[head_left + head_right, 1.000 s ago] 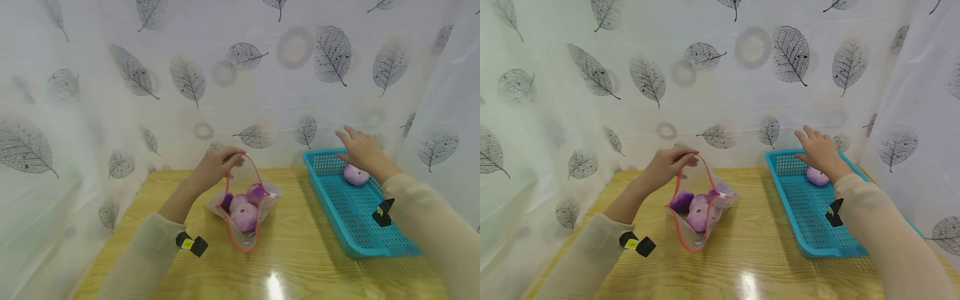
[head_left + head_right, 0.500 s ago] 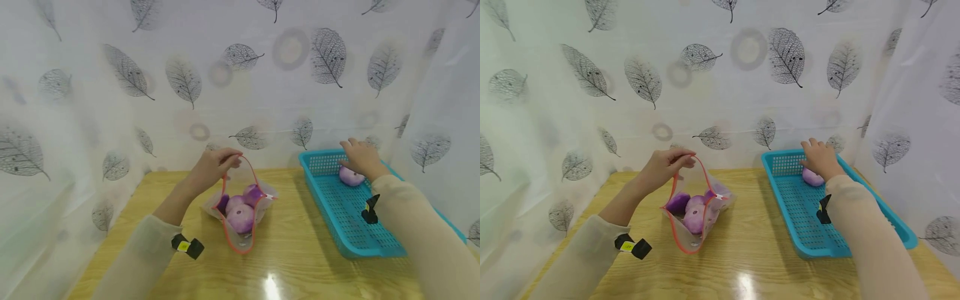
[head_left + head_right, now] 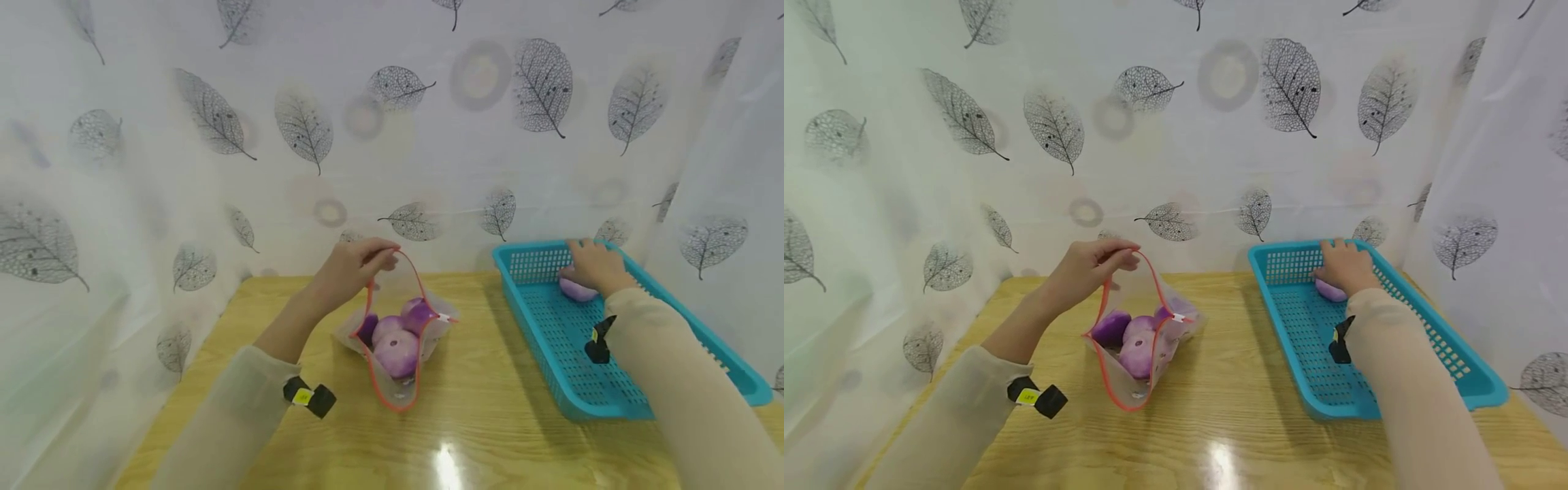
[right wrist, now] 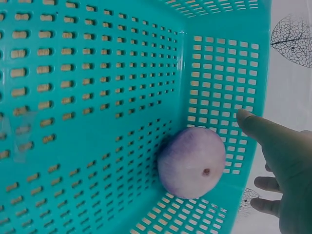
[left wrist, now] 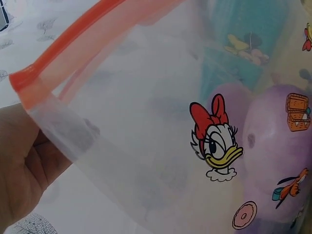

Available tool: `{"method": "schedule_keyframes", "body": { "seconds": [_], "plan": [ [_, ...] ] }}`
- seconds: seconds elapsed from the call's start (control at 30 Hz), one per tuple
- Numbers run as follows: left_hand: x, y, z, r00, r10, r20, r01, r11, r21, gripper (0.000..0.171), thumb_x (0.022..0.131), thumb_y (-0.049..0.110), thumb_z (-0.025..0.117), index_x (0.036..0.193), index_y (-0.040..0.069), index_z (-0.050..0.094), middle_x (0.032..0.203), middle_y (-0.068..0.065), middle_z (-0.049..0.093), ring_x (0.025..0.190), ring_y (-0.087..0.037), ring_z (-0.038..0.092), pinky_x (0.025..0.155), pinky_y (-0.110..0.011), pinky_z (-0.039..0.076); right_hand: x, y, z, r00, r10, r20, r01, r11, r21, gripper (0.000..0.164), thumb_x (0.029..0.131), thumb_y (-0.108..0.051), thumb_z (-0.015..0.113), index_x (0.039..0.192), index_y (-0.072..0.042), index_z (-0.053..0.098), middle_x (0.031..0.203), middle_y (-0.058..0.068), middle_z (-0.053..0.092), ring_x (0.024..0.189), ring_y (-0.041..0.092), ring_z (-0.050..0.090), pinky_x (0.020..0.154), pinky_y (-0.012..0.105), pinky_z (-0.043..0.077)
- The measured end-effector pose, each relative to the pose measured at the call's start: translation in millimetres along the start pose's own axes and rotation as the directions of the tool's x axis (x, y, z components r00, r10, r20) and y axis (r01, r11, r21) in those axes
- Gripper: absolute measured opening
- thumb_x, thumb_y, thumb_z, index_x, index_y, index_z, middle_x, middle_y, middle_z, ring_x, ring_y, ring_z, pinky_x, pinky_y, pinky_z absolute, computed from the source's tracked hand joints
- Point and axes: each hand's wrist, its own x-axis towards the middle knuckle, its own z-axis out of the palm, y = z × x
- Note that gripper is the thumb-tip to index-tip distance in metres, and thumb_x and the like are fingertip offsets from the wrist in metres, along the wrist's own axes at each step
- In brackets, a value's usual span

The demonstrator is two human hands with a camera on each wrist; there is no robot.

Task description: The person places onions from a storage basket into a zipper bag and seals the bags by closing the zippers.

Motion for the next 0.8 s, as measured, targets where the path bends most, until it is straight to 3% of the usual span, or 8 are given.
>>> {"method": "schedule_keyframes", "body": {
  "seconds": [0.33,0.5,0.8],
  "plan": [
    [2.4,-0.5,1.8,0.999,-0.044,0.021,0.044,0.999,-0.015,0.025,0.099,0.015,0.05,0.116,0.005,0.065,0.095,-0.009,0.072,0.09,-0.02,0.069,0.058,-0.023,0.057,-3,6,16,0.997,0.063,0.043,-0.069,0.985,0.156,0.079,0.089,-0.039,0.061,0.138,0.013,0.026,0.132,0.043,0.03,0.116,0.062,0.033,0.09,0.073,0.035],
    [3.1,-2.6,2.1,0.999,-0.044,0.022,0.044,0.999,-0.014,0.025,0.099,0.014,0.05,0.117,0.004,0.064,0.095,-0.009,0.072,0.089,-0.019,0.069,0.058,-0.023,0.057,-4,8,26,0.997,0.059,0.048,-0.067,0.983,0.173,0.075,0.089,-0.033,0.058,0.138,0.015,0.025,0.132,0.045,0.028,0.116,0.063,0.032,0.09,0.074,0.034],
    [3.1,-2.0,1.0,0.998,-0.054,0.035,0.055,0.998,-0.029,0.025,0.099,0.014,0.05,0.117,0.004,0.064,0.096,-0.01,0.072,0.09,-0.02,0.069,0.058,-0.023,0.057,-3,14,41,0.991,0.099,0.094,-0.117,0.971,0.208,0.08,0.089,-0.038,0.056,0.14,0.014,0.021,0.133,0.046,0.023,0.118,0.064,0.025,0.093,0.075,0.03]
  ]
}}
